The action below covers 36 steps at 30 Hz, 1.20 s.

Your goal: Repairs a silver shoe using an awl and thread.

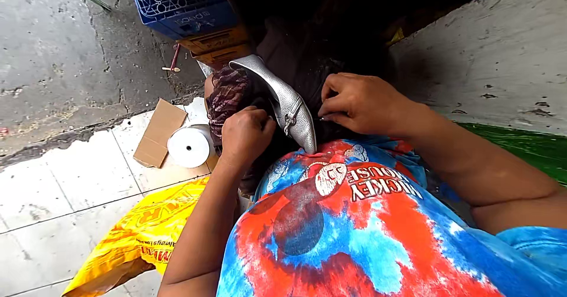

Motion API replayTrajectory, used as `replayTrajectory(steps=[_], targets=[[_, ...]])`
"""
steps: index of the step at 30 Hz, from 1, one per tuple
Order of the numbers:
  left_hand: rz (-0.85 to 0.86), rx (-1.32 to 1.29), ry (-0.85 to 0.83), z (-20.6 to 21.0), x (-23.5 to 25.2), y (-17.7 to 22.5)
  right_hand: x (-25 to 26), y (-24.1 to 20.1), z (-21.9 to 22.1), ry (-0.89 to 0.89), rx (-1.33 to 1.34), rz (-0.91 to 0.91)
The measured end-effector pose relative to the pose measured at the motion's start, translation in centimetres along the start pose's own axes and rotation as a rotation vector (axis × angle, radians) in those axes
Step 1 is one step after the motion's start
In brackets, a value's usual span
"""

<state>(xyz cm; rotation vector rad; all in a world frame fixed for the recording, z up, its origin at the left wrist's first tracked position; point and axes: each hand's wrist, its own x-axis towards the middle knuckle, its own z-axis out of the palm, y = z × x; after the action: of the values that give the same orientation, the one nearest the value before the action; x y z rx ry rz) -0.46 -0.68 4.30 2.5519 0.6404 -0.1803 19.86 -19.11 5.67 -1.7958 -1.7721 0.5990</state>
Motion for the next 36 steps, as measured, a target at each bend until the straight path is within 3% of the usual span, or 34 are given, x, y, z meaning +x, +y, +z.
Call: replayTrajectory(steps=[5,8,10,14,17,21,24,26,28,31,34,36], targets=[[0.032,0.017,-0.008,-0.3,-0.4,0.2,-1.7,0.1,-1.6,-0.084,0.565,-0.173],[0.006,0.006,-0.044,-0.6,-0.7,-0.3,-3.2,0.3,-3.0,-0.126,0.993,-0.109],[-0.032,-0.019,-0.055,-1.1,-1.7,-1.3,-4.5,0.5,-4.7,-0.076,1.069,-0.051],[-0.138,-0.036,-0.001,-2.4,-4.7,-4.2,-4.9,0.6,-6.5,0.150,0.633,0.198],[-0.252,0.029,0.071,-2.8,-6.7,-6.7,-3.0,0.0,-4.9,0.152,0.379,0.221],[-0.474,0.136,0.073,-3.2,-8.8,-9.5,-0.1,-1.6,-1.9,-0.078,0.117,0.237],[-0.605,0.175,0.022,-3.1,-8.7,-9.5,1.7,-2.3,-0.5,-0.363,0.094,0.211],[-0.658,0.198,-0.067,-3.0,-8.1,-9.1,2.1,-2.2,-0.1,-0.439,0.088,0.195],[-0.605,0.187,-0.123,-3.3,-7.7,-8.6,1.4,-1.8,0.1,-0.309,0.106,0.173],[-0.349,0.072,0.003,-4.6,-7.6,-6.8,0.0,-0.7,-0.9,0.098,0.103,0.185],[-0.067,-0.072,0.149,-5.3,-6.1,-3.1,-1.7,1.6,-4.3,0.412,0.032,0.293],[0.065,-0.189,0.098,-4.3,-4.6,-1.3,-3.2,4.4,-7.0,0.560,-0.064,0.436]])
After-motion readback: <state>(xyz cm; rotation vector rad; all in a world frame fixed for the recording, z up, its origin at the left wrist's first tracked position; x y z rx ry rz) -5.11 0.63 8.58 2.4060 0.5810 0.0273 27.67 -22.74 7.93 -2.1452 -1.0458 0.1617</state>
